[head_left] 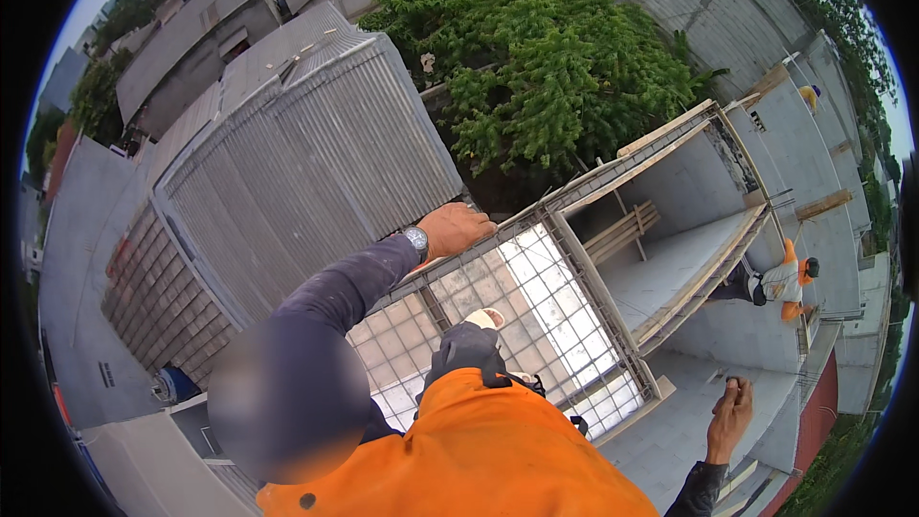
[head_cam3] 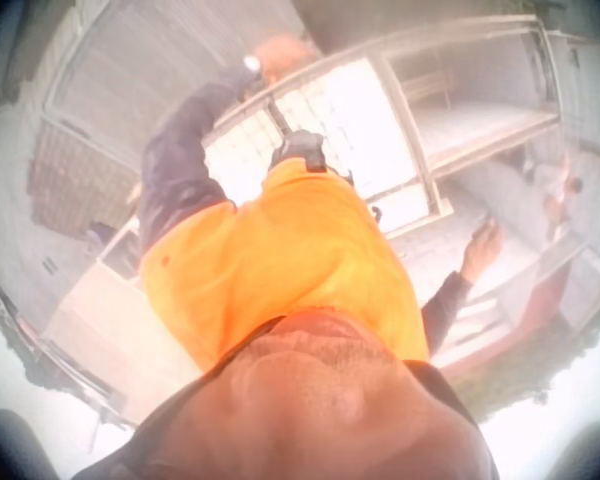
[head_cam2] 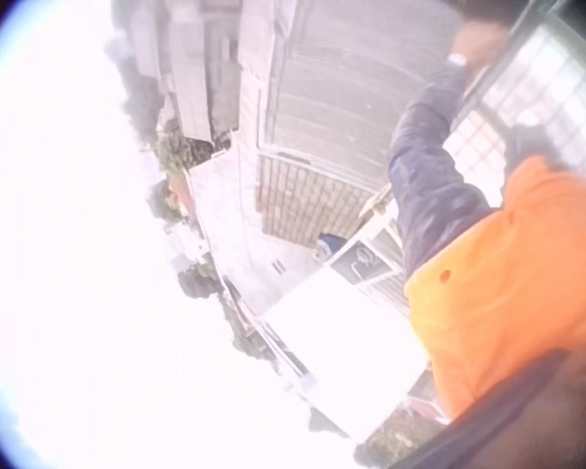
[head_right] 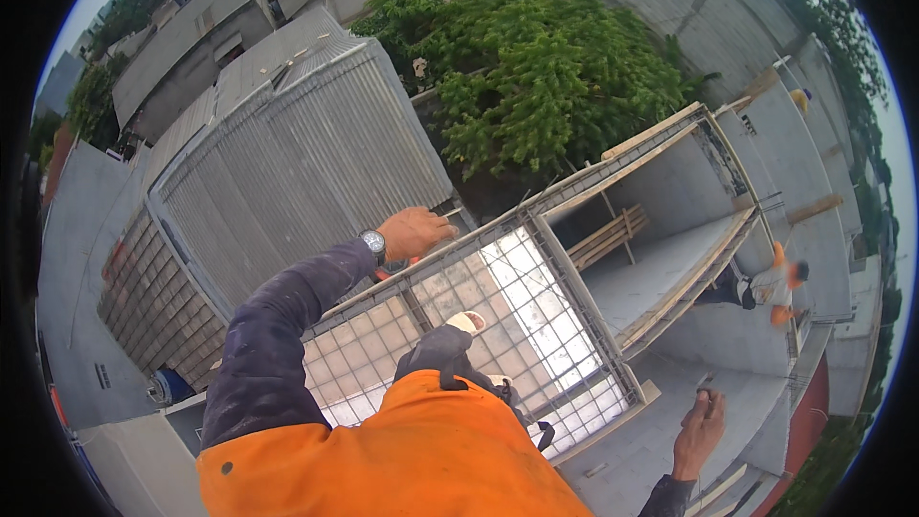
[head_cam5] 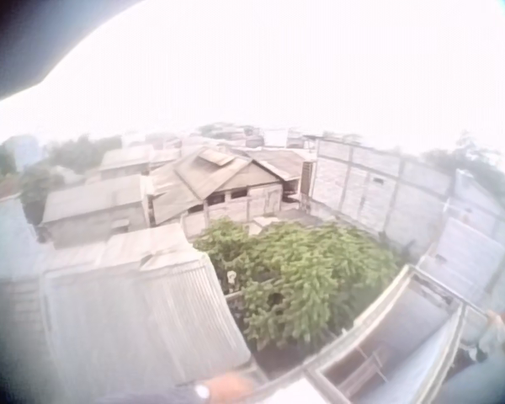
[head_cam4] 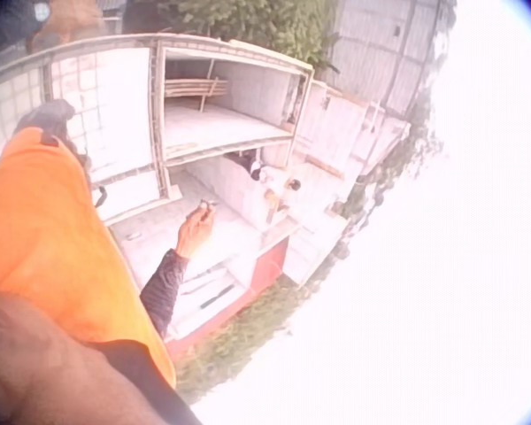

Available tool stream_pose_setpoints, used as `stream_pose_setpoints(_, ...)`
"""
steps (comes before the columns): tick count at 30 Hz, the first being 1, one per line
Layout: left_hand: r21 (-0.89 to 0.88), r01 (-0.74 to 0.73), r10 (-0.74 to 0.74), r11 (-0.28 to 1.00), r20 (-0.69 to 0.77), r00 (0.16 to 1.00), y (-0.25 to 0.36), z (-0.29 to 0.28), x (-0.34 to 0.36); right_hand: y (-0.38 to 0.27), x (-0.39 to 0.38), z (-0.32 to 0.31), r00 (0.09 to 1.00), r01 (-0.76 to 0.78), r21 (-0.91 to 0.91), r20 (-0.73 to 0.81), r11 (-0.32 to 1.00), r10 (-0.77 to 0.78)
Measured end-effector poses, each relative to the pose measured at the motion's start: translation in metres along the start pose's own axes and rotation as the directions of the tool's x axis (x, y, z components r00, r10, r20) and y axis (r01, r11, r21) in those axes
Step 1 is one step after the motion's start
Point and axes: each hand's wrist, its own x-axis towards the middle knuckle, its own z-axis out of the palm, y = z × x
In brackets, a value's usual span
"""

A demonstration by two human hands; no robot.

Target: The person secures metal reinforcement bars to a wire mesh using wire and pliers while standing on a construction platform.

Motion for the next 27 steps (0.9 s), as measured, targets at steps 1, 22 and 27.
stream_pose_setpoints(1,-0.034,0.005,-0.005,0.999,-0.006,1.0,0.003,-0.002,0.007,0.022,-0.007,0.002,0.995,0.099,-0.247,0.02,0.964,-0.097)
stream_pose_setpoints(22,0.314,-0.256,0.217,0.914,0.156,0.964,-0.028,-0.05,0.042,0.006,-0.033,-0.02,0.887,-0.036,-0.252,0.437,0.967,0.147)
stream_pose_setpoints(27,0.428,-0.203,0.099,0.881,0.252,0.963,-0.054,-0.067,0.032,-0.019,-0.07,0.0,0.289,-0.604,-0.075,0.907,0.793,0.305)
